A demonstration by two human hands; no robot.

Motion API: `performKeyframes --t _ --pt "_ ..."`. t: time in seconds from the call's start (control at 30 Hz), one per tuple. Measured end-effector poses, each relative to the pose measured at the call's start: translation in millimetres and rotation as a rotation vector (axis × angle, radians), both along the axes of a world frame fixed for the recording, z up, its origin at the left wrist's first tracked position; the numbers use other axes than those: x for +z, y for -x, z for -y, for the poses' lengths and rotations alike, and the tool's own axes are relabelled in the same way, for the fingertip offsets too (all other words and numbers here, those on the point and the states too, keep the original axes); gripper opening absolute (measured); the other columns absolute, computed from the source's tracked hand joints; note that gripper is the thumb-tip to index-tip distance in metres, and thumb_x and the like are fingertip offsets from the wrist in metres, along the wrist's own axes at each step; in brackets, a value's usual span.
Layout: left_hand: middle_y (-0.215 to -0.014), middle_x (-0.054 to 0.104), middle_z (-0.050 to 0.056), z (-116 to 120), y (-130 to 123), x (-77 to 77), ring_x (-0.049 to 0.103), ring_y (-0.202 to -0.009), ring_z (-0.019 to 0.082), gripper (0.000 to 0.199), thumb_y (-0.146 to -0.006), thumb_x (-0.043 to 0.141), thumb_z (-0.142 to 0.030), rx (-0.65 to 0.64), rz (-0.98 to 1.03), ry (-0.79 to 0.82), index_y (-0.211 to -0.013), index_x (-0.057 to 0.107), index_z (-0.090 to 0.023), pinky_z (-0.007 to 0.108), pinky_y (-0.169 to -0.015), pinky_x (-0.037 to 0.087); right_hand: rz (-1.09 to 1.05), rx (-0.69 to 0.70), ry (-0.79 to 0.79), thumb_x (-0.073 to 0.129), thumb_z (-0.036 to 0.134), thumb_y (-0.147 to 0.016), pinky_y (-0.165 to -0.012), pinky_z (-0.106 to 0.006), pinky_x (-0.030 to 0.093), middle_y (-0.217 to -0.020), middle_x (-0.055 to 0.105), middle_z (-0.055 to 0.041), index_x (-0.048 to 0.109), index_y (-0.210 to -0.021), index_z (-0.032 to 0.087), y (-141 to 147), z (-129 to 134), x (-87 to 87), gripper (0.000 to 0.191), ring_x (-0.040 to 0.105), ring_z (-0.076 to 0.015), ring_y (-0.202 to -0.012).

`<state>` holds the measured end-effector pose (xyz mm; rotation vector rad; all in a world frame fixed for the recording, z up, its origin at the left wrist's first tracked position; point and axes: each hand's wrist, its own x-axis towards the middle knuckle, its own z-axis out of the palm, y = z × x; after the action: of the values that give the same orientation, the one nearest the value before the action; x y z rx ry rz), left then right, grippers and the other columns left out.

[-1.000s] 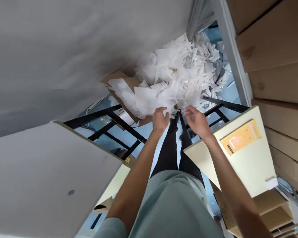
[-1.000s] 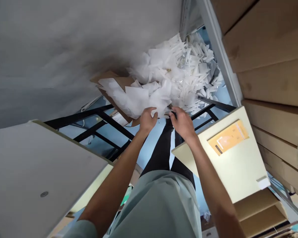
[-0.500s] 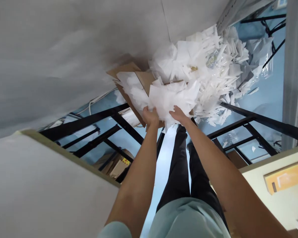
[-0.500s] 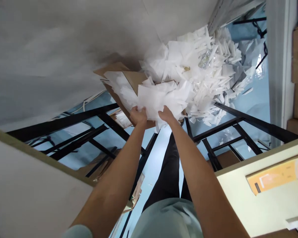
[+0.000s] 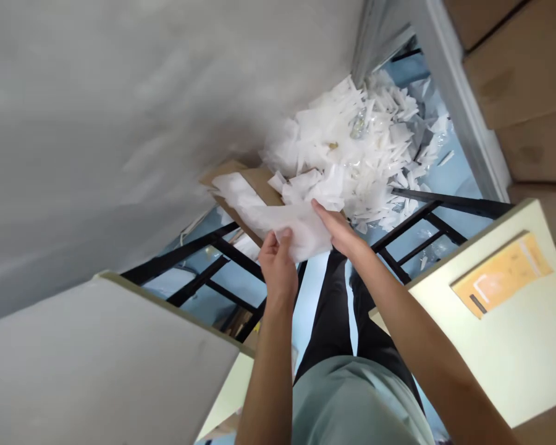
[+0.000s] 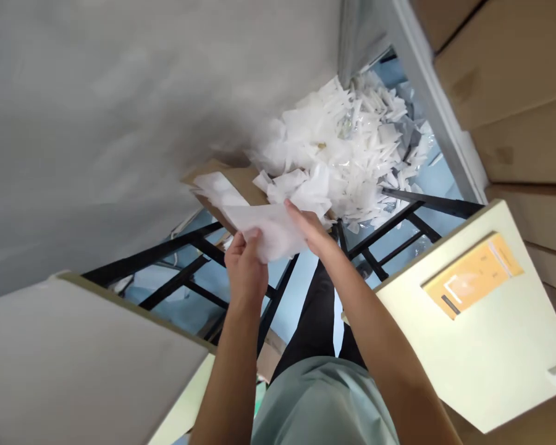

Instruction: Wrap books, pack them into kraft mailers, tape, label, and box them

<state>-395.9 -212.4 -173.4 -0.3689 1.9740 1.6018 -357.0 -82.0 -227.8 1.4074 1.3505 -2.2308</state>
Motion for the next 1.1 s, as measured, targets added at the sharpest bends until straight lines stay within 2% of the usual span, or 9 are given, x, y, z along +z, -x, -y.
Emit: performKeyframes --t 0.07,0.2,0.3,0.4,0.57,0.67,0.87,1.0,1.1 --pt "-0.126 0.081 0.009 -7 -9 37.1 0.076 -0.123 0.027 0.038 -0.096 0.075 -0.049 -0.147 0.003 -0.032 -0.124 0.074 -0.023 0.038 -0.103 0.064 -0.096 -0.142 0.095 0.077 0.068 -0.093 -0.088 -0.039 0.066 -0.097 0.084 -0.0066 0.081 -0.108 0.019 -26 -22 50.8 0.052 0.079 -0.0235 -0.090" --pt "-0.130 0.081 0.009 -21 -40 88.6 0.078 -0.122 0.029 0.042 -0.095 0.080 -0.048 -0.465 0.007 -0.070 -0.131 0.074 -0.026 0.042 -0.100 0.067 -0.124 -0.302 -0.190 0.085 0.063 -0.088 -0.082 -0.035 0.064 -0.101 0.083 -0.0033 0.081 -0.106 0.024 -109 -54 138.7 0.044 0.077 -0.0240 -0.093" --pt "-0.133 0.081 0.011 -39 -74 110.7 0.078 -0.124 0.030 0.048 -0.094 0.083 -0.047 -0.669 0.042 -0.125 -0.137 0.073 -0.028 0.044 -0.104 0.067 -0.031 -0.401 -0.378 0.081 0.060 -0.093 -0.073 -0.033 0.061 -0.092 0.081 -0.0030 0.080 -0.096 0.023 -184 -60 177.9 0.037 0.074 -0.0227 -0.084" --pt "-0.137 0.079 0.013 -64 -117 128.7 0.077 -0.128 0.030 0.055 -0.096 0.081 -0.048 -0.884 0.091 -0.124 -0.144 0.070 -0.026 0.043 -0.106 0.066 0.044 -0.519 -0.463 0.078 0.059 -0.096 -0.073 -0.034 0.062 -0.090 0.080 -0.0028 0.079 -0.094 0.023 -257 -55 199.1 0.036 0.075 -0.0231 -0.084" --pt "-0.143 0.076 0.014 -103 -206 153.4 0.077 -0.125 0.025 0.067 -0.104 0.071 -0.043 -1.220 0.126 -0.163 -0.165 0.050 -0.027 0.039 -0.105 0.065 0.120 -0.840 -0.498 0.078 0.057 -0.097 -0.083 -0.037 0.067 -0.104 0.084 -0.0031 0.080 -0.113 0.025 -371 -35 219.0 0.035 0.079 -0.0240 -0.096" --pt "-0.139 0.077 0.012 -117 -270 158.1 0.079 -0.114 0.021 0.062 -0.105 0.068 -0.041 -1.389 0.044 -0.165 -0.164 0.053 -0.029 0.035 -0.100 0.066 0.191 -0.976 -0.528 0.079 0.056 -0.096 -0.084 -0.039 0.067 -0.109 0.084 -0.0040 0.079 -0.119 0.027 -441 -20 221.7 0.037 0.080 -0.0240 -0.098" --pt "-0.128 0.078 0.008 -120 -410 134.5 0.076 -0.099 0.018 0.038 -0.104 0.064 -0.035 -1.639 -0.138 -0.129 -0.141 0.073 -0.028 0.033 -0.087 0.070 0.444 -1.042 -0.635 0.077 0.058 -0.096 -0.077 -0.036 0.064 -0.100 0.081 -0.0036 0.075 -0.121 0.024 -580 8 197.1 0.042 0.075 -0.0226 -0.088" --pt "-0.123 0.075 0.008 -110 -487 114.6 0.074 -0.099 0.018 0.037 -0.101 0.067 -0.031 -1.662 -0.174 -0.129 -0.138 0.073 -0.026 0.034 -0.083 0.071 0.680 -0.981 -0.695 0.077 0.054 -0.093 -0.075 -0.036 0.061 -0.100 0.078 -0.0044 0.074 -0.120 0.023 -651 17 177.1 0.042 0.068 -0.0199 -0.081" --pt "-0.130 0.069 0.010 -102 -524 109.4 0.074 -0.102 0.019 0.037 -0.100 0.071 -0.032 -1.629 -0.266 -0.094 -0.136 0.073 -0.024 0.033 -0.079 0.072 0.760 -0.959 -0.750 0.078 0.053 -0.092 -0.079 -0.038 0.062 -0.108 0.077 -0.0070 0.075 -0.121 0.022 -684 21 169.0 0.043 0.067 -0.0186 -0.081"
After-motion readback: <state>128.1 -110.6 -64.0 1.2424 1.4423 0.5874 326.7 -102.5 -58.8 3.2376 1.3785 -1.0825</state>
